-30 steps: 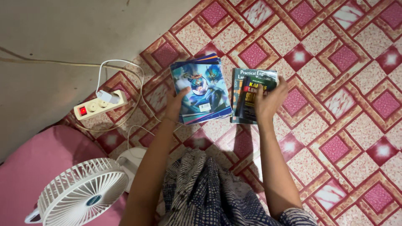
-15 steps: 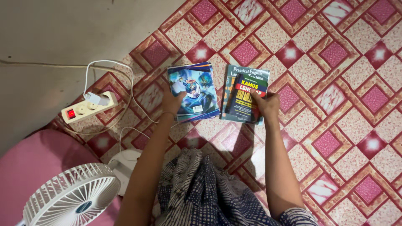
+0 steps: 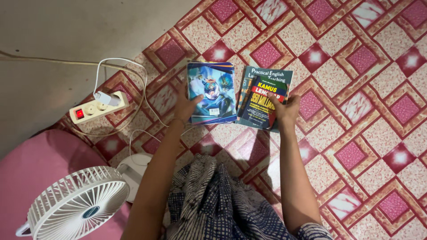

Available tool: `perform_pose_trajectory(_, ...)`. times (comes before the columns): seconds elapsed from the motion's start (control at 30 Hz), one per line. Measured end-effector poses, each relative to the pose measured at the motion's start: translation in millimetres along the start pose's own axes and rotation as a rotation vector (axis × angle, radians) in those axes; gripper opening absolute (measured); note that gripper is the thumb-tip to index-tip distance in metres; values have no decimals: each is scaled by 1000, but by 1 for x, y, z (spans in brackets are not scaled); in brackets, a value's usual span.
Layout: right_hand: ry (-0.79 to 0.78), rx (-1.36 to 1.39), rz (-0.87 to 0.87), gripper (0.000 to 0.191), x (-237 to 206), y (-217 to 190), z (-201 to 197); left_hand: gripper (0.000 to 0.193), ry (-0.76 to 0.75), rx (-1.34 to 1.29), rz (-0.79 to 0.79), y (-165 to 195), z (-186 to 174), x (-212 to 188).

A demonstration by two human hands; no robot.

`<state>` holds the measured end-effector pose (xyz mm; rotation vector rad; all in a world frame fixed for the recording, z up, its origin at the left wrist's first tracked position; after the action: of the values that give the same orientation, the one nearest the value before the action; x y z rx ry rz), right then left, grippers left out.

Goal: The person packs small personal items from the bed into a green basket and carries it to a shelf. They fold a cloth pouch, stack books, move a laptop, tuck the pink bedsheet around the mattress, and reposition a small fan and timer on the bed.

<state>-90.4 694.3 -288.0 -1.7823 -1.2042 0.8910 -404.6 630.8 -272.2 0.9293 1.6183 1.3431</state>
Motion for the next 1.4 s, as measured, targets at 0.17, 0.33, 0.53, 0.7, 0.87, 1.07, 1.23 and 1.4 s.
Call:
perform_pose_trajectory(0.17, -62, 61, 11, 68, 2, -1, -2, 75, -69, -11, 44, 4, 4, 1)
perform_pose_trajectory(0.33, -7, 54, -41, 61, 0, 8, -9, 75, -97, 7, 175, 5, 5, 1)
perform_pose_trajectory(0.53, 38, -81, -129, 61, 2, 9, -17, 75, -145, -142, 160, 3, 7, 5)
perform_pose_trajectory(0.7, 1, 92, -14, 57, 0, 11, -18, 64, -149, -181, 69, 1, 6, 4)
perform_pose_trajectory(0.87, 5, 114, 50, 54, -1, 17, -20, 54, -170, -311, -151, 4, 6, 0)
perform_pose_trajectory(1.07, 59, -120, -247, 40, 9, 14, -25, 56, -189, -360, -210, 14, 16, -1)
perform_pose_trajectory(1.23, 2, 68, 48, 44, 17, 33, -32, 65, -214, -518, -162, 9, 43, -4)
perform_pose_trajectory(1.4, 250, 294, -152, 49, 23, 42, -59, 64, -238, -452, -59, -2, 92, -13)
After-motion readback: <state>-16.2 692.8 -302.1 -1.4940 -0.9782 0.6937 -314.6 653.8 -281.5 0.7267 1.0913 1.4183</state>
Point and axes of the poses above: each hand's wrist, its own x-axis towards the middle knuckle, its own z-axis out of the palm, y = z × x, the point moved 2 cm from there along x, towards the middle knuckle, and after that the axes turned 3 degrees about -x, right-handed, at the moved point
